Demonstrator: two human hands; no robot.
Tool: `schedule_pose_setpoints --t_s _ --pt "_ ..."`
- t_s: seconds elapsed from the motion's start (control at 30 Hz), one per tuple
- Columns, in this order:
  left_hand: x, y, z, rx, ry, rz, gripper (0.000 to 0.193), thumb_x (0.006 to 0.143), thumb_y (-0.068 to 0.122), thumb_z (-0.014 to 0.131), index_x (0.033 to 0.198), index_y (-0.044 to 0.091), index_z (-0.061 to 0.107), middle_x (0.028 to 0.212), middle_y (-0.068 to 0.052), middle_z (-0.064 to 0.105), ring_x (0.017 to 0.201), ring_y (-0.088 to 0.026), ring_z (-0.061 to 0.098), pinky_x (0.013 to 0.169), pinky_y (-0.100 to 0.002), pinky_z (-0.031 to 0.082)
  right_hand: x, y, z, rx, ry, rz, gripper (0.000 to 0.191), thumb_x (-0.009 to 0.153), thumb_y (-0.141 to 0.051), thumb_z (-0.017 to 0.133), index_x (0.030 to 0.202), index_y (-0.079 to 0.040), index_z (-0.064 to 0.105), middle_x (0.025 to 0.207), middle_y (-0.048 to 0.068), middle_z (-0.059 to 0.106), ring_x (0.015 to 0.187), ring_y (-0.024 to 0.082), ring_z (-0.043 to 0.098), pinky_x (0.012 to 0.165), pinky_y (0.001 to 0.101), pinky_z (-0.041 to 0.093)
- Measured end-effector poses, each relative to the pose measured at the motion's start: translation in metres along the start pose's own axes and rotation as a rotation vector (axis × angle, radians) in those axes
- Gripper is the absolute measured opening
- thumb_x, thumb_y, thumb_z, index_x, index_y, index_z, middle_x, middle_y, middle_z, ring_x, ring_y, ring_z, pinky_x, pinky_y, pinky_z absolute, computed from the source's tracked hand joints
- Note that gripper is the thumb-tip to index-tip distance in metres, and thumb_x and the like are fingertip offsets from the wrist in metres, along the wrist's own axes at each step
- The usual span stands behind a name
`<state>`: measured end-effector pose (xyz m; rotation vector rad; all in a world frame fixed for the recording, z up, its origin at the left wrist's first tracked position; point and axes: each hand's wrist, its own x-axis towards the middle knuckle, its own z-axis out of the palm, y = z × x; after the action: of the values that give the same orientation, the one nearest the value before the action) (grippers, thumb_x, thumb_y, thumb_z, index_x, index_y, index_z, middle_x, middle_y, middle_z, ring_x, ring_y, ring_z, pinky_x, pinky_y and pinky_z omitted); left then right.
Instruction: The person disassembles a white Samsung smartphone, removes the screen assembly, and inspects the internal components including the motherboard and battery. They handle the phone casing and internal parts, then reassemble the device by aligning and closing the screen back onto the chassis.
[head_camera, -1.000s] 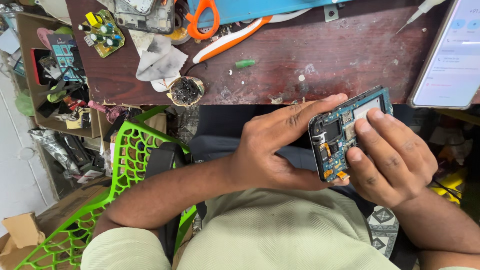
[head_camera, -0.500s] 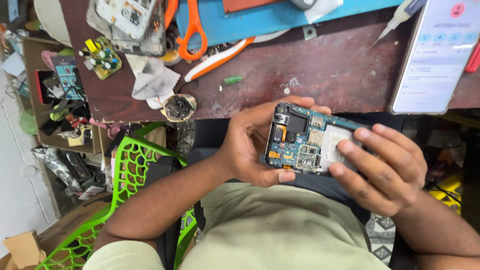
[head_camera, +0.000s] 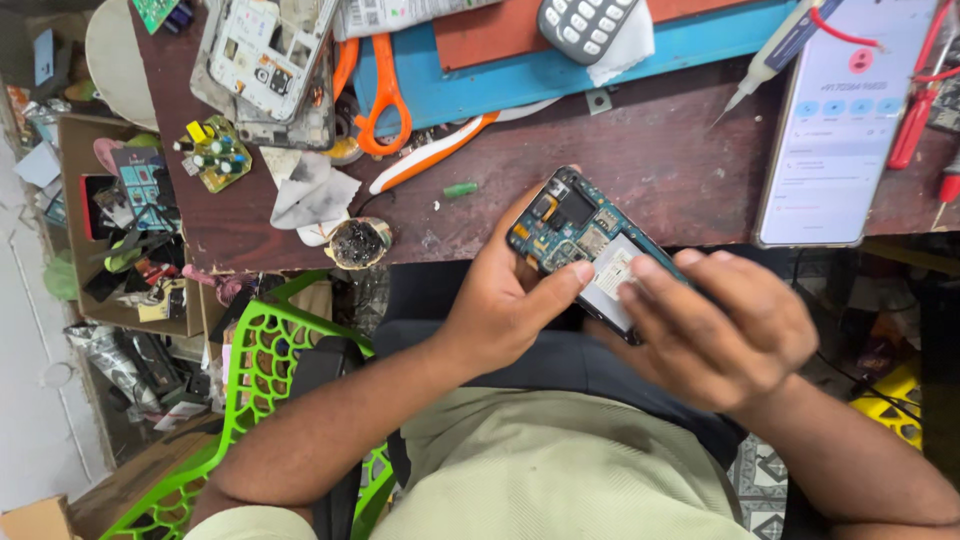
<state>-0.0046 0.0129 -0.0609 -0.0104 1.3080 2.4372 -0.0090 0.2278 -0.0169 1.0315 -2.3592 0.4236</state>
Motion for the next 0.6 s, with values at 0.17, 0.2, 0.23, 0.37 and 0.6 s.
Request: schedule_pose_setpoints --t_s 0.17,0.2,0.23,0.37,0.6 --pt "0.003 0.008 -0.002 -0.041 -0.088 -0.116 0.067 0.1 -0.002 0.063 0.156 0.004 0.026 0.134 -0.008 0.055 0.124 -0.012 0.058 0.108 -0.032 0.05 0.001 -0.003 -0.001 0.608 0.071 0.376 0.074 0.086 -0.049 0.083 0.133 0.001 0.054 0.128 0.018 0.061 0.117 0.027 0.062 0.099 0.0363 0.053" --pt "0.003 0.012 -0.002 0.019 -0.106 -0.138 0.067 0.099 -0.001 0.064 0.155 0.004 0.027 0.132 -0.008 0.055 0.122 -0.012 0.058 0.105 -0.032 0.051 -0.002 -0.007 0.0 0.884 0.092 0.538 0.072 0.094 -0.045 0.08 0.14 0.0 0.048 0.138 0.014 0.057 0.122 0.022 0.062 0.103 0.0316 0.053" --pt "0.002 0.016 0.0 0.077 -0.126 -0.162 0.066 0.098 -0.001 0.065 0.153 0.005 0.028 0.131 -0.008 0.055 0.12 -0.012 0.059 0.102 -0.032 0.053 -0.006 -0.011 0.001 1.16 0.116 0.706 0.07 0.101 -0.041 0.078 0.148 -0.002 0.043 0.147 0.01 0.053 0.127 0.017 0.061 0.107 0.0269 0.054" --pt "-0.004 0.032 0.007 0.346 -0.268 -0.206 0.06 0.097 0.002 0.067 0.151 0.004 0.04 0.125 -0.01 0.063 0.114 -0.011 0.063 0.096 -0.03 0.057 -0.026 -0.013 0.009 1.426 -0.089 1.189 0.049 0.09 -0.008 0.072 0.136 0.003 0.058 0.122 0.008 0.069 0.108 0.013 0.067 0.093 0.0269 0.055" --pt "-0.006 0.041 0.012 0.28 -0.242 -0.188 0.062 0.1 0.007 0.066 0.156 0.002 0.04 0.121 -0.013 0.072 0.11 -0.012 0.069 0.097 -0.031 0.059 -0.05 -0.014 0.014 1.333 0.006 1.227 0.028 0.099 0.001 0.069 0.126 0.009 0.066 0.114 0.009 0.074 0.099 0.011 0.068 0.088 0.0262 0.056"
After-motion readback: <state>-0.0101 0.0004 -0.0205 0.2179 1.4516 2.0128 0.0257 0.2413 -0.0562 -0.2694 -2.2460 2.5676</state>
